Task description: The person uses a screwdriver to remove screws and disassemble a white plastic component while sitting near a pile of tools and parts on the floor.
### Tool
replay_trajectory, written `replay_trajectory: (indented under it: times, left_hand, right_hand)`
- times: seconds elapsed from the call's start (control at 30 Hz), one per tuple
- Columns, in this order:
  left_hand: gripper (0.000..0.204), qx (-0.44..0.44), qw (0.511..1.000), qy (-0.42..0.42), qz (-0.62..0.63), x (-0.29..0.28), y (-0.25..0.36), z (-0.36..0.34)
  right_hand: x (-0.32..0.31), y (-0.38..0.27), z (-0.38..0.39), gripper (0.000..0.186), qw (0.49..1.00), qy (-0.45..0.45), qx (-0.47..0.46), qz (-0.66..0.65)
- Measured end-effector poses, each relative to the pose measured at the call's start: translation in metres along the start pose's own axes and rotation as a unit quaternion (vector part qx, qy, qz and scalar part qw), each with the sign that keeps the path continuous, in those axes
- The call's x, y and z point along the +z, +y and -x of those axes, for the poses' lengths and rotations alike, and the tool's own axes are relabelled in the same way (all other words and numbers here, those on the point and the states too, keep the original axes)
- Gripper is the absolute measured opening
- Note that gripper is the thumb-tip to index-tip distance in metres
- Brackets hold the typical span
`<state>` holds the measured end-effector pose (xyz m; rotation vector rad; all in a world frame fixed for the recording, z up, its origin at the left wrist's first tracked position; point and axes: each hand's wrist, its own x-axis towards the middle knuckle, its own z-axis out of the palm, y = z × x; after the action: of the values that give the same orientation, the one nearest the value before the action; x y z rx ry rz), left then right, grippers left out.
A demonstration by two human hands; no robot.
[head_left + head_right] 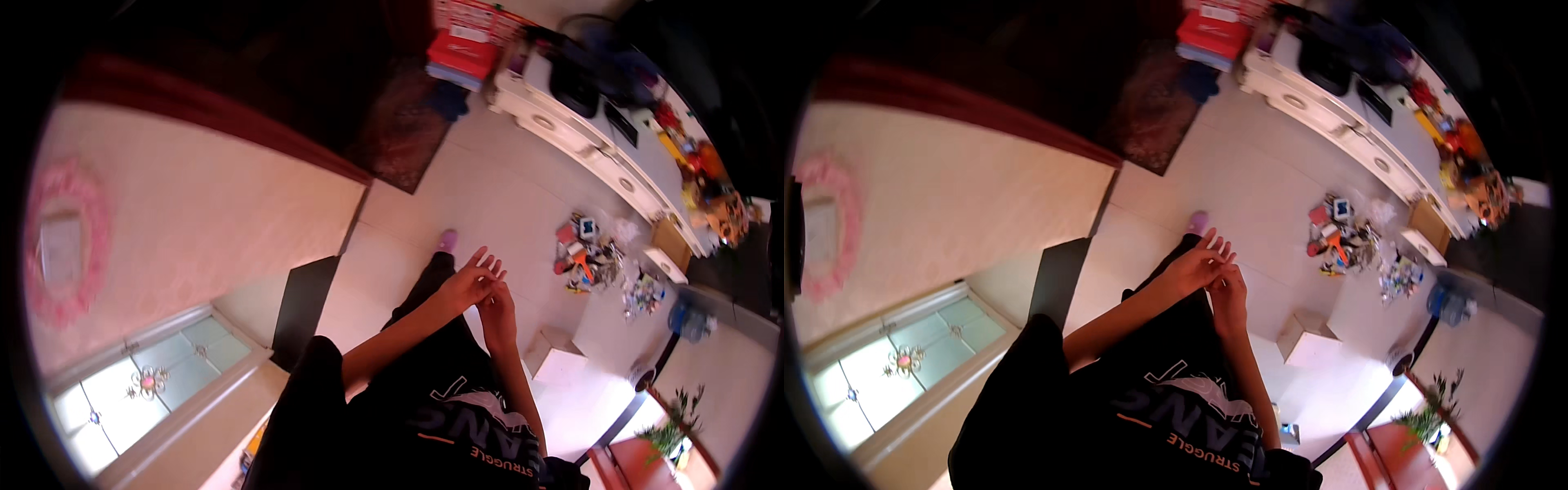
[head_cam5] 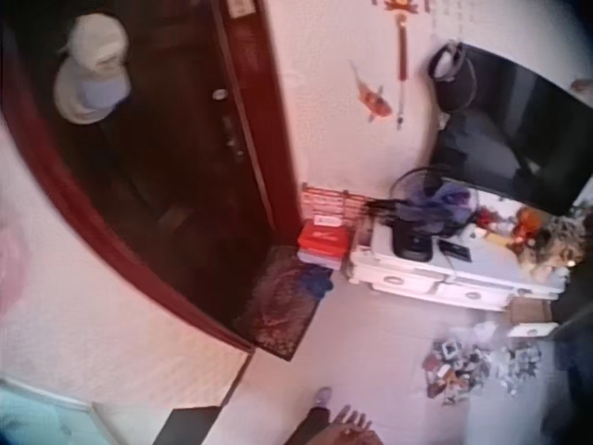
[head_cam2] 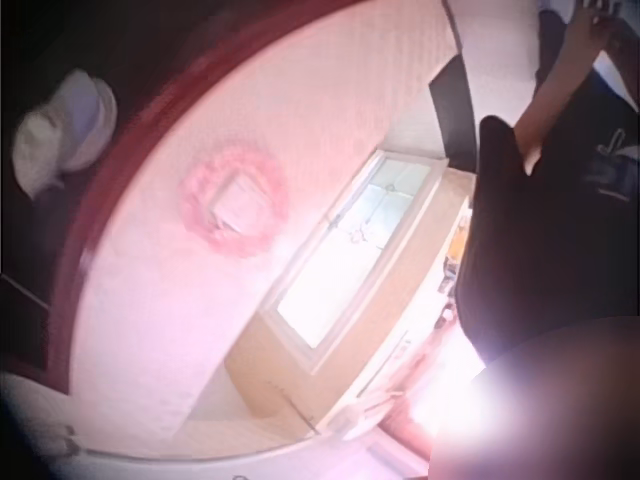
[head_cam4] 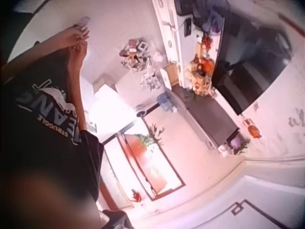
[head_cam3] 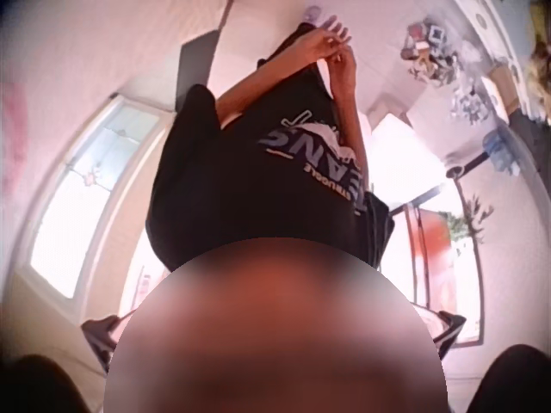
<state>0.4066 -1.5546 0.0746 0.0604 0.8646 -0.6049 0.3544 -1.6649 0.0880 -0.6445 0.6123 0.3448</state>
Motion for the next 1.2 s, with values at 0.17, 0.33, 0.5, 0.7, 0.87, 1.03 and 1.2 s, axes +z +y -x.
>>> replay_trajectory:
  times: [0.17,0.33,0.5,0.7,0.87,1.03,1.2]
  left_hand:
    - [0.062,-0.046,0.998,-0.027,0.025,0.053,-0.025,-0.059]
    - [0.043,-0.08,0.994,0.005,-0.068,0.123,-0.077,-0.089]
    - [0.017,-0.126,0.985,0.002,-0.115,0.178,-0.151,-0.131]
    - [0.025,-0.081,0.992,0.003,-0.097,0.222,-0.243,-0.165]
    - [0.031,-0.124,0.991,0.006,-0.056,0.274,-0.312,-0.197]
    - [0.032,-0.179,0.983,-0.02,-0.042,0.322,-0.347,-0.244]
    - [0.035,-0.21,0.975,-0.06,-0.043,0.352,-0.379,-0.297]
  right_hand:
    - [-0.009,-0.075,-0.022,0.01,0.992,0.059,-0.087,0.077]
    - [-0.049,-0.143,-0.024,0.006,0.991,0.06,-0.121,-0.008]
    - [-0.113,-0.214,-0.016,0.005,0.988,0.064,-0.125,-0.062]
    - [-0.181,-0.296,-0.002,0.008,0.993,0.015,-0.087,-0.08]
    - [-0.218,-0.37,0.014,0.015,0.987,0.005,-0.136,-0.086]
    - [-0.247,-0.422,-0.001,0.024,0.973,-0.013,-0.212,-0.087]
    - [-0.264,-0.461,-0.014,0.023,0.957,0.054,-0.263,-0.111]
